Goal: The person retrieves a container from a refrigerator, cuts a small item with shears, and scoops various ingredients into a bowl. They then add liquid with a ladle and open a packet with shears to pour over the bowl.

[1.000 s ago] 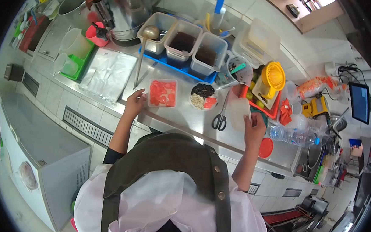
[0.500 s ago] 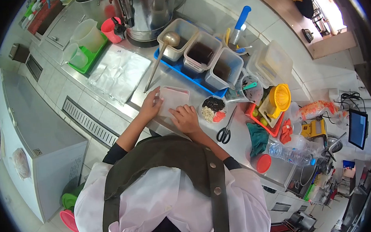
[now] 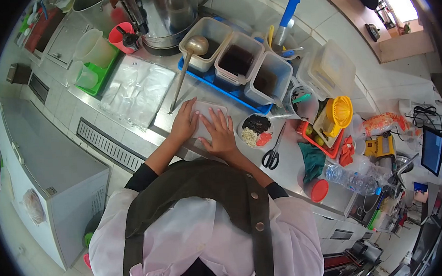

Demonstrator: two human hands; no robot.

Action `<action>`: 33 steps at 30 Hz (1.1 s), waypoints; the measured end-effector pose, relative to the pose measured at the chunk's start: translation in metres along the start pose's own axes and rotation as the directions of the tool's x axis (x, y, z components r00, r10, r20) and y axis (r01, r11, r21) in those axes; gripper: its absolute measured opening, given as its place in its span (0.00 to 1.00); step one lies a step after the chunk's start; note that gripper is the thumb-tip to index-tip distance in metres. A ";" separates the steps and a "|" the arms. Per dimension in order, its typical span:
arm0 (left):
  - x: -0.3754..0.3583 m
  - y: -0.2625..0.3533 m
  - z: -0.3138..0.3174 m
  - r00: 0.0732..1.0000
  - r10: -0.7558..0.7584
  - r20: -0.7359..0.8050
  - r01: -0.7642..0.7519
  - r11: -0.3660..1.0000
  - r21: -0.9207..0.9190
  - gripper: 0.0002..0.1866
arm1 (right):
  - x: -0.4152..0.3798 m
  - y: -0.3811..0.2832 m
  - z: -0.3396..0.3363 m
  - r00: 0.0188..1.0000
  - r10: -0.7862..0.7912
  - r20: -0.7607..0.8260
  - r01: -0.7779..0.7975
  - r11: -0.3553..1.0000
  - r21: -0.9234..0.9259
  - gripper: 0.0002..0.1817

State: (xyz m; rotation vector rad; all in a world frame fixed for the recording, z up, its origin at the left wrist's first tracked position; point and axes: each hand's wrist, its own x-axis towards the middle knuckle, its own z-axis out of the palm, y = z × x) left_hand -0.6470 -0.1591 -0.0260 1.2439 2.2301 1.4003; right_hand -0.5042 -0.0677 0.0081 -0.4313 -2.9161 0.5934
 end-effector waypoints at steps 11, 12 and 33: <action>0.024 0.001 0.016 0.994 0.095 -0.049 -0.097 0.995 -0.030 0.16 | 0.003 0.012 0.007 0.980 0.147 -0.130 -0.145 0.989 0.028 0.34; 0.026 0.001 0.018 0.994 0.093 -0.056 -0.095 0.995 -0.041 0.15 | 0.003 0.012 0.009 0.973 0.172 -0.154 -0.169 0.985 0.031 0.34; 0.064 0.008 0.039 0.990 0.101 0.097 -0.099 0.995 -0.025 0.04 | 0.001 0.017 0.026 0.901 0.322 -0.292 -0.192 0.898 0.396 0.32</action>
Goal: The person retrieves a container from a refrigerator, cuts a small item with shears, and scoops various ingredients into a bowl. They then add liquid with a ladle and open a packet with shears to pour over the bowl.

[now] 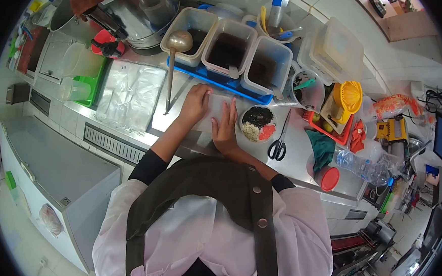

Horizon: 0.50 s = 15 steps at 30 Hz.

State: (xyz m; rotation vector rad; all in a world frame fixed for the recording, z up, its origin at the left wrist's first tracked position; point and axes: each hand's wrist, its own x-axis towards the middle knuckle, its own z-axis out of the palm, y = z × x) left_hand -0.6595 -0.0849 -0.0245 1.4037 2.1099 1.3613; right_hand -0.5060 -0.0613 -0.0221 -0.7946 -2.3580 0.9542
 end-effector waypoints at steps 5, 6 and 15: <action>0.011 -0.011 0.005 0.996 0.030 0.081 -0.036 0.997 0.068 0.04 | 0.002 0.000 0.001 0.999 0.041 0.028 -0.040 0.999 -0.012 0.32; 0.013 -0.017 0.006 0.995 0.055 0.081 -0.058 0.998 0.035 0.04 | 0.003 -0.002 0.000 0.998 0.045 0.037 -0.044 0.999 -0.019 0.32; 0.015 -0.030 0.008 0.993 0.003 0.116 0.013 0.991 -0.136 0.07 | 0.010 -0.003 -0.002 0.994 0.042 0.105 -0.019 0.977 -0.211 0.35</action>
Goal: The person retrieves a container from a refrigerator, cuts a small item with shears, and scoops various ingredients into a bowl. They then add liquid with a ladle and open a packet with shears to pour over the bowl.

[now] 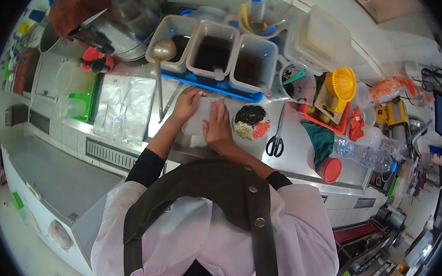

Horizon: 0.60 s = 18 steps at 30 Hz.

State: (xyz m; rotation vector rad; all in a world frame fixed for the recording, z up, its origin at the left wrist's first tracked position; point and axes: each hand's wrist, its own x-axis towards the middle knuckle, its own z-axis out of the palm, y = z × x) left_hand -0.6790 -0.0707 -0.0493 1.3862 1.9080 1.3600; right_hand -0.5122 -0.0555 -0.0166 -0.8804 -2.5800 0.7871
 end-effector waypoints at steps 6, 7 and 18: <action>-0.007 0.005 -0.002 0.998 -0.021 -0.064 0.027 0.995 0.095 0.11 | -0.005 0.004 0.003 1.000 -0.017 0.022 0.019 0.996 -0.082 0.37; -0.011 0.011 -0.005 0.998 0.028 -0.050 -0.014 0.964 0.267 0.15 | -0.005 0.003 0.000 0.999 -0.016 0.036 0.020 0.995 -0.093 0.37; -0.057 0.067 -0.034 0.940 -0.165 0.300 -0.024 0.842 0.539 0.72 | 0.045 -0.012 -0.203 0.939 -0.002 -0.343 0.142 0.913 0.382 0.08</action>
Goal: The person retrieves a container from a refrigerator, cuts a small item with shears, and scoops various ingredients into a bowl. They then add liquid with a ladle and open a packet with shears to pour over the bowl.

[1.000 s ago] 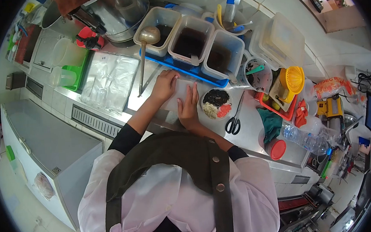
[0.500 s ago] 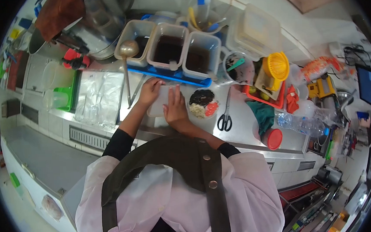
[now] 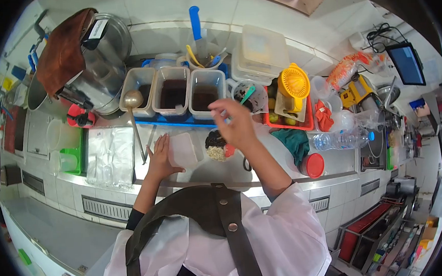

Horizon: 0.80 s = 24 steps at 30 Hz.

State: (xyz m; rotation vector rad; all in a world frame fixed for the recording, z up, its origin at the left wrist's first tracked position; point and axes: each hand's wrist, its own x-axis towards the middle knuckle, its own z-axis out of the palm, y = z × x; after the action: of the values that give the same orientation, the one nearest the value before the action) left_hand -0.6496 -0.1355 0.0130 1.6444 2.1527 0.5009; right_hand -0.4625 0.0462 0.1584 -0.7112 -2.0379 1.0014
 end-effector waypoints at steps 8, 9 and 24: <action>0.007 0.004 0.002 0.992 -0.083 0.097 0.074 0.993 0.091 0.74 | -0.015 0.028 -0.052 0.893 0.379 -0.243 -0.347 0.923 0.165 0.07; 0.007 0.005 0.003 0.989 -0.098 0.110 0.087 0.991 0.103 0.74 | -0.021 0.032 -0.049 0.905 0.360 -0.225 -0.335 0.931 0.143 0.07; 0.019 0.040 0.005 0.963 -0.178 0.203 0.136 0.969 0.205 0.73 | -0.142 0.015 -0.031 0.774 0.442 0.454 -0.358 0.896 -0.262 0.17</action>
State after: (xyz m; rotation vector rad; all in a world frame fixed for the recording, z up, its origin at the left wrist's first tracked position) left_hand -0.6184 -0.1073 0.0272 1.5243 2.1938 0.0632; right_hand -0.3541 -0.0365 0.1059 -1.0997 -2.5032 1.3941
